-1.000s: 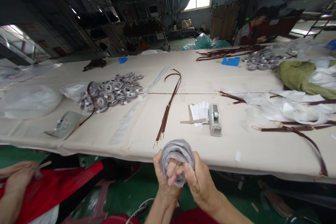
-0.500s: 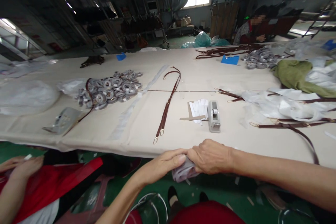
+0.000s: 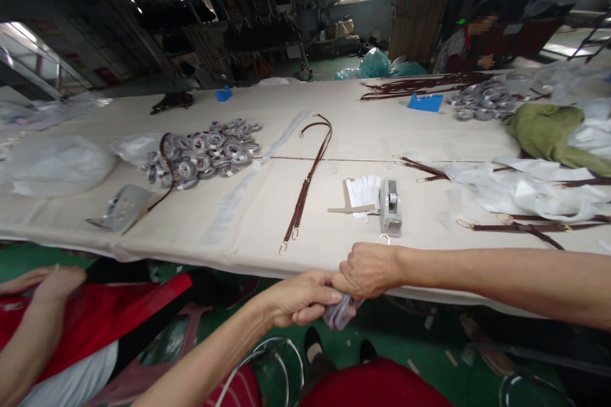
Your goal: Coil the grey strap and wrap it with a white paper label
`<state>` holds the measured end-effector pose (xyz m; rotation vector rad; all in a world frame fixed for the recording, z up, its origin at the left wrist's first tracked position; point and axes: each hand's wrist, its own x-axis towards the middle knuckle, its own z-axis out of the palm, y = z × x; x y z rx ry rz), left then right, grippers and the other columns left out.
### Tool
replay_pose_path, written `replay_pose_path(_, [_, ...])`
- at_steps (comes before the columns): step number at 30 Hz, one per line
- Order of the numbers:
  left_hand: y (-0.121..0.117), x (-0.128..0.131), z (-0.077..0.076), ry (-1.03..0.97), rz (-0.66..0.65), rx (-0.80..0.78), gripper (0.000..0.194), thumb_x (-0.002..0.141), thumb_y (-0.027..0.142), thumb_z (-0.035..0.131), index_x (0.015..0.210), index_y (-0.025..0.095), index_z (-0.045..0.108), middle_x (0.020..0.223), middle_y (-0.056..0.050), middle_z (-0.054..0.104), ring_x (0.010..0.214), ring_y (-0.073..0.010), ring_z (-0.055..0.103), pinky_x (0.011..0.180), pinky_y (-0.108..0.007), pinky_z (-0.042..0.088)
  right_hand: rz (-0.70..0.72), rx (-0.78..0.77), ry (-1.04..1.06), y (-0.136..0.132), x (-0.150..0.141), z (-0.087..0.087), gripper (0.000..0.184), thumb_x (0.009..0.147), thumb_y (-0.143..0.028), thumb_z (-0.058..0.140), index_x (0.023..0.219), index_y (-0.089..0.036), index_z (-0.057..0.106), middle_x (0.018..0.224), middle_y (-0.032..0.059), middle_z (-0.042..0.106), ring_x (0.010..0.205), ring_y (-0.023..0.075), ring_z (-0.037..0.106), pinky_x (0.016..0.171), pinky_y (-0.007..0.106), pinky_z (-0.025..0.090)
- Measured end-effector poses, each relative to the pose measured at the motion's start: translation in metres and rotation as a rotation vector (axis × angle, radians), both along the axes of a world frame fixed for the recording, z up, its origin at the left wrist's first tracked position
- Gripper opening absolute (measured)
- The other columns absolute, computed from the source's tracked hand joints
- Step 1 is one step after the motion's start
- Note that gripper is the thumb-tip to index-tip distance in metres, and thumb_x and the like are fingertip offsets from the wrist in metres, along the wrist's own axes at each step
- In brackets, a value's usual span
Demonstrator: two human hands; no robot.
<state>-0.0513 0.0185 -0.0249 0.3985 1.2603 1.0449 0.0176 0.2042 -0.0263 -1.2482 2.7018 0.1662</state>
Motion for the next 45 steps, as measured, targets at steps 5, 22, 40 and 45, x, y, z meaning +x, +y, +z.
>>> replay_pose_path(5, [-0.002, 0.028, -0.026, 0.042, 0.325, 0.086, 0.039, 0.079, 0.045, 0.068, 0.099, 0.011, 0.064, 0.074, -0.004, 0.067, 0.034, -0.0036, 0.051, 0.033, -0.013, 0.032, -0.143, -0.197, 0.154, 0.010, 0.010, -0.002, 0.022, 0.097, -0.023, 0.041, 0.115, -0.015, 0.052, 0.105, 0.0137, 0.068, 0.097, 0.0276, 0.063, 0.088, 0.051, 0.044])
replay_pose_path(22, [-0.013, 0.075, -0.026, 0.415, 0.539, 0.208, 0.057, 0.094, 0.046, 0.050, 0.142, 0.017, 0.043, 0.108, -0.011, 0.068, 0.062, -0.0166, 0.068, 0.065, -0.029, 0.055, -1.224, -1.560, -0.023, -0.081, 0.082, -0.033, 0.029, 0.099, -0.037, 0.044, 0.083, -0.021, 0.063, 0.073, 0.0000, 0.057, 0.066, 0.0131, 0.056, 0.062, 0.022, 0.046])
replay_pose_path(40, [-0.048, 0.049, -0.038, 0.699, 0.501, 0.264, 0.034, 0.099, 0.042, 0.041, 0.119, 0.021, 0.058, 0.091, -0.005, 0.069, 0.058, -0.0157, 0.069, 0.069, -0.029, 0.055, -1.377, -2.022, -0.200, -0.084, 0.050, -0.012, 0.039, 0.082, -0.048, 0.069, 0.108, -0.021, 0.062, 0.068, -0.0046, 0.051, 0.052, 0.0080, 0.042, 0.047, 0.021, 0.035])
replay_pose_path(45, [-0.052, 0.041, -0.034, 0.716, 0.439, 0.263, 0.033, 0.098, 0.040, 0.043, 0.118, 0.021, 0.061, 0.094, -0.007, 0.069, 0.056, -0.0167, 0.069, 0.067, -0.030, 0.055, -1.230, -2.120, -0.287, -0.092, 0.038, -0.007, 0.025, 0.082, -0.041, 0.071, 0.075, -0.018, 0.063, 0.060, -0.0049, 0.048, 0.056, 0.0090, 0.042, 0.054, 0.022, 0.039])
